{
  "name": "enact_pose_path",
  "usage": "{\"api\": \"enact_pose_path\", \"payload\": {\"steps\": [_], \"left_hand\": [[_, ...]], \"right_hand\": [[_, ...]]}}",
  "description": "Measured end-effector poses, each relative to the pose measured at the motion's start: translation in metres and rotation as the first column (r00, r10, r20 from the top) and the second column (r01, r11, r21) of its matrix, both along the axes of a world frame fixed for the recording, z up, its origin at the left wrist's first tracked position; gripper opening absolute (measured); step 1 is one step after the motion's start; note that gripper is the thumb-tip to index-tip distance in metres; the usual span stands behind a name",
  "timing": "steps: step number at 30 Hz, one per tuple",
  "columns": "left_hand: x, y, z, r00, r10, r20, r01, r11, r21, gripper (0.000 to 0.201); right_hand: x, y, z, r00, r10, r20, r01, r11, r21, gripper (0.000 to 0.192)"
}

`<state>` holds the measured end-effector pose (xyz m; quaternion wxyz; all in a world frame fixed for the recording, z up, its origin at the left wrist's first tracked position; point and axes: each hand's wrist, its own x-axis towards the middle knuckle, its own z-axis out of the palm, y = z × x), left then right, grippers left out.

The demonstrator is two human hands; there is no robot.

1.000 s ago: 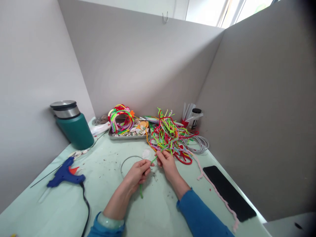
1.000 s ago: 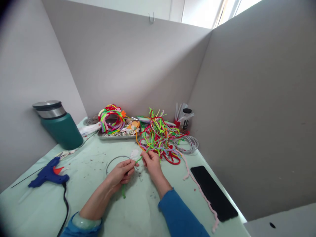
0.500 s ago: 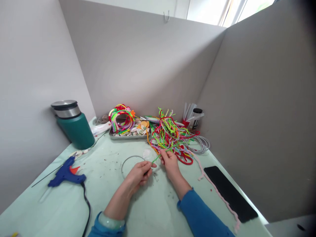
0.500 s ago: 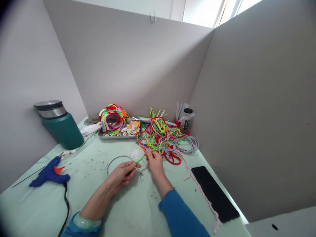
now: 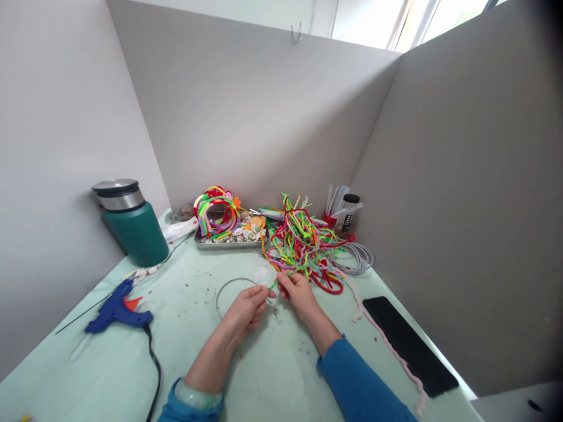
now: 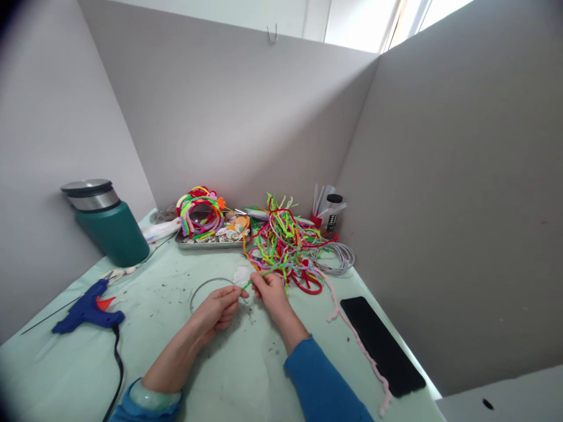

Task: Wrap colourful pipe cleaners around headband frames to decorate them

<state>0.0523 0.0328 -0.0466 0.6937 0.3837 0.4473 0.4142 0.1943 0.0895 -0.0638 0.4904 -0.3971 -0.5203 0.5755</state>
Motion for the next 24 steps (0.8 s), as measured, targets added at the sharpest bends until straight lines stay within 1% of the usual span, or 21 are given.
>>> {"api": "enact_pose_path", "payload": {"steps": [5,7,9,12,14,16,18,20,22,24], "left_hand": [[0.002,0.0,0.0,0.999,0.023,-0.038,-0.022,1.0,0.022,0.035],[0.002,0.0,0.0,0.999,0.03,-0.024,-0.029,0.999,0.024,0.034],[0.0,0.001,-0.001,1.0,0.027,0.012,-0.027,0.999,0.022,0.033],[-0.001,0.002,-0.001,0.998,0.01,0.06,-0.011,1.0,0.024,0.031],[-0.001,0.001,0.0,0.997,0.003,0.073,-0.005,1.0,0.027,0.031],[-0.001,0.001,0.001,0.997,-0.003,0.082,0.001,1.0,0.022,0.032],[0.0,0.0,0.002,0.997,0.005,0.083,-0.005,1.0,0.006,0.033],[0.001,0.001,0.003,0.995,0.039,0.088,-0.038,0.999,-0.004,0.034],[0.001,0.001,0.003,0.991,0.08,0.108,-0.08,0.997,-0.008,0.037],[0.0,0.002,0.003,0.988,0.088,0.125,-0.087,0.996,-0.013,0.04]], "right_hand": [[-0.003,-0.004,-0.002,0.998,0.001,0.059,-0.006,0.997,0.072,0.031],[-0.002,-0.005,-0.001,0.995,-0.028,0.093,0.015,0.992,0.129,0.033],[-0.001,-0.006,0.001,0.995,-0.007,0.097,-0.007,0.988,0.152,0.035],[-0.001,-0.008,0.004,0.997,0.079,0.021,-0.08,0.993,0.081,0.036],[-0.002,-0.009,0.004,0.995,0.095,-0.027,-0.094,0.995,0.032,0.034],[-0.003,-0.009,0.004,0.994,0.105,-0.027,-0.105,0.994,0.028,0.03],[-0.003,-0.008,0.002,0.994,0.108,0.005,-0.108,0.992,0.058,0.029],[-0.002,-0.006,0.002,0.999,0.047,0.012,-0.048,0.996,0.075,0.031],[0.001,-0.002,0.002,0.998,-0.067,-0.008,0.067,0.996,0.062,0.034],[0.004,0.002,0.004,0.985,-0.172,-0.032,0.173,0.984,0.042,0.035]]}}
